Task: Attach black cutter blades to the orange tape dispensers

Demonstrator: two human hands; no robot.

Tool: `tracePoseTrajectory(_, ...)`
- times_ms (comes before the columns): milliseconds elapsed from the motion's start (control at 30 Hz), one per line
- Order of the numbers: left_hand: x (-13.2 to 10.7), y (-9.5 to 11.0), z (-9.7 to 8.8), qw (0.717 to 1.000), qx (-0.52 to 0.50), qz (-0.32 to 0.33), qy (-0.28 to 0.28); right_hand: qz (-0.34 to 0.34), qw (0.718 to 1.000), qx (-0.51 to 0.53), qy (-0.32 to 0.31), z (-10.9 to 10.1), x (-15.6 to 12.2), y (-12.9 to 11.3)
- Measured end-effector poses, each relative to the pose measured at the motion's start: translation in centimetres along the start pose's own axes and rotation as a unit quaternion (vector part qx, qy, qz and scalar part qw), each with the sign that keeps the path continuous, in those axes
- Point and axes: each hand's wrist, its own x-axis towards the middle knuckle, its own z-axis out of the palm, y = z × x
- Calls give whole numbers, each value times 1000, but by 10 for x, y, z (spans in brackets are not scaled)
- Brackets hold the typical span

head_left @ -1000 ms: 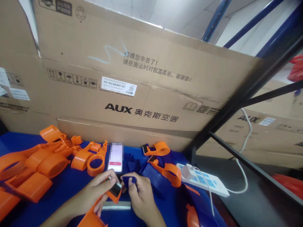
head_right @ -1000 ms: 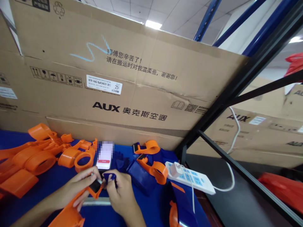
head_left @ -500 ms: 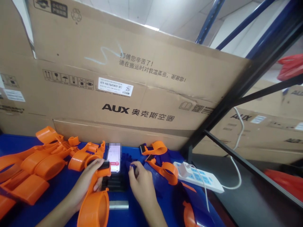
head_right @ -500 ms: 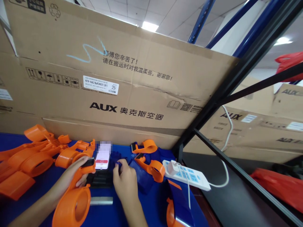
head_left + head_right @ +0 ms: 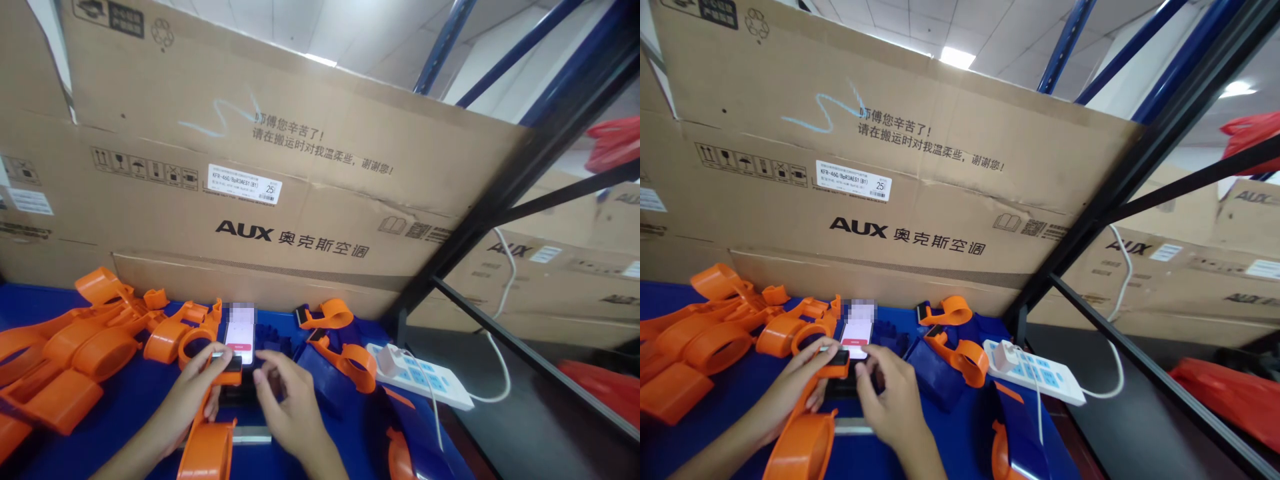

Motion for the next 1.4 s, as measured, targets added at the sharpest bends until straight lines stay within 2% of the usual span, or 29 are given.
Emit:
tracePoseTrajectory(100,-2,-4,3,1000,20,2,-16,-59,996,-9,-59,10,-1,-2)
tracePoseTrajectory(300,-4,-3,4,999,44,6,-22,-54,997,-6,-55,14,0,2)
tracePoseTrajectory(367,-2,5,-2,1000,-1,6,-18,-43,998,11,-33,8,1,2)
tracePoseTrajectory(500,3,32,-25,990,-138,6,18,-6,998,-2,62,-10,5,3)
tracePoseTrajectory(567,3,46,-36,982,-187,14,36,2,998,-36,59,-17,7,5)
tracePoseTrajectory(633,1,54,-43,969,-242,23,40,-4,997,-70,22,-19,8,7)
tracePoseTrajectory(733,-4,60,-42,954,-298,26,35,-33,993,-102,-53,-11,7,7)
tracePoseTrajectory(833,-9,62,-38,945,-324,46,17,-67,986,-114,-105,9,1,5)
tracePoseTrajectory(933,-11,64,-36,940,-336,66,-1,-85,980,-139,-119,31,-7,0)
tracePoseTrajectory(1033,-10,64,-36,940,-332,71,5,-64,975,-176,-117,46,-11,-3)
tracePoseTrajectory(1133,-8,60,-37,947,-313,71,-5,-47,972,-194,-124,50,-11,-2)
tracePoseTrajectory(1400,-3,51,-36,967,-243,69,-23,-50,975,-180,-120,45,-11,3)
